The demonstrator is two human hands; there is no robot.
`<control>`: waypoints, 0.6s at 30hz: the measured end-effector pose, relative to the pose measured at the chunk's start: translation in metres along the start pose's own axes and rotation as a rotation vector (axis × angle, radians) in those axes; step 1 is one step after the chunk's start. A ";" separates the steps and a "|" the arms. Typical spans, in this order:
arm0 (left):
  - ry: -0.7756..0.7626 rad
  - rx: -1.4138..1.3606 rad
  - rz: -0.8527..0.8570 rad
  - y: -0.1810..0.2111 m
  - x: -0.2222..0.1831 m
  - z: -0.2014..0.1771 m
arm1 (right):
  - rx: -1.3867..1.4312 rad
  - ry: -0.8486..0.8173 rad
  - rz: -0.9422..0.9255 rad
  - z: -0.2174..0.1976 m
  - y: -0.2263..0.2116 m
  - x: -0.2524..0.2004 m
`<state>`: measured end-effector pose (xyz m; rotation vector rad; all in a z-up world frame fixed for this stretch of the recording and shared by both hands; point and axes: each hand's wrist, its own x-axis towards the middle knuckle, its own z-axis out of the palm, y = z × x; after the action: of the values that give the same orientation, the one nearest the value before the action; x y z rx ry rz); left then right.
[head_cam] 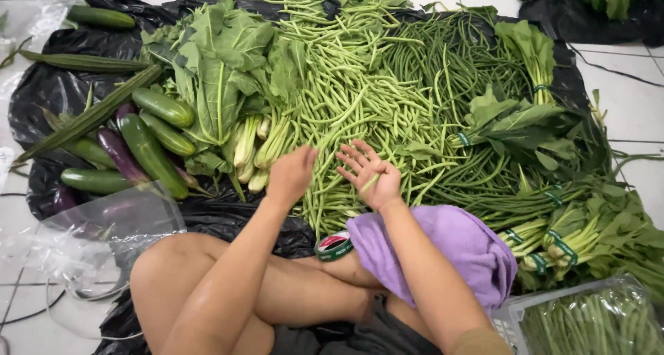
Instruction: Bundling long green beans with tape and packing them into plastic bags for distribution.
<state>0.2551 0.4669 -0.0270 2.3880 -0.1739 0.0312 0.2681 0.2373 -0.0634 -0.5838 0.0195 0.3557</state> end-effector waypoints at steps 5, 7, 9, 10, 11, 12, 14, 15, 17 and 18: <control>-0.085 -0.058 0.138 0.043 -0.024 0.018 | 0.002 -0.113 0.032 -0.002 0.015 0.002; -0.120 -0.001 0.259 0.049 -0.032 0.033 | -0.070 -0.218 0.065 0.007 0.019 -0.002; -0.174 -0.003 0.229 0.052 -0.032 0.033 | -0.137 -0.209 0.082 0.008 0.020 -0.008; -0.227 -0.004 0.198 0.054 -0.032 0.033 | -0.202 -0.201 0.101 0.008 0.019 -0.009; -0.225 -0.007 0.200 0.049 -0.030 0.036 | -0.205 -0.201 0.100 0.017 0.018 -0.013; -0.204 0.061 0.209 0.045 -0.029 0.039 | -0.271 -0.140 0.119 0.025 0.016 -0.017; -0.175 0.127 0.218 0.038 -0.025 0.044 | -0.343 -0.084 0.137 0.033 0.014 -0.020; -0.149 0.190 0.288 0.035 -0.023 0.046 | -0.390 -0.050 0.181 0.033 0.015 -0.019; -0.121 0.257 0.354 0.025 -0.020 0.053 | -0.435 -0.020 0.228 0.032 0.017 -0.020; -0.104 0.333 0.418 0.017 -0.019 0.058 | -0.438 -0.004 0.237 0.031 0.019 -0.023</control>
<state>0.2329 0.4169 -0.0593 2.6402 -0.7673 0.1418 0.2380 0.2611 -0.0450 -1.0187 0.0063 0.5988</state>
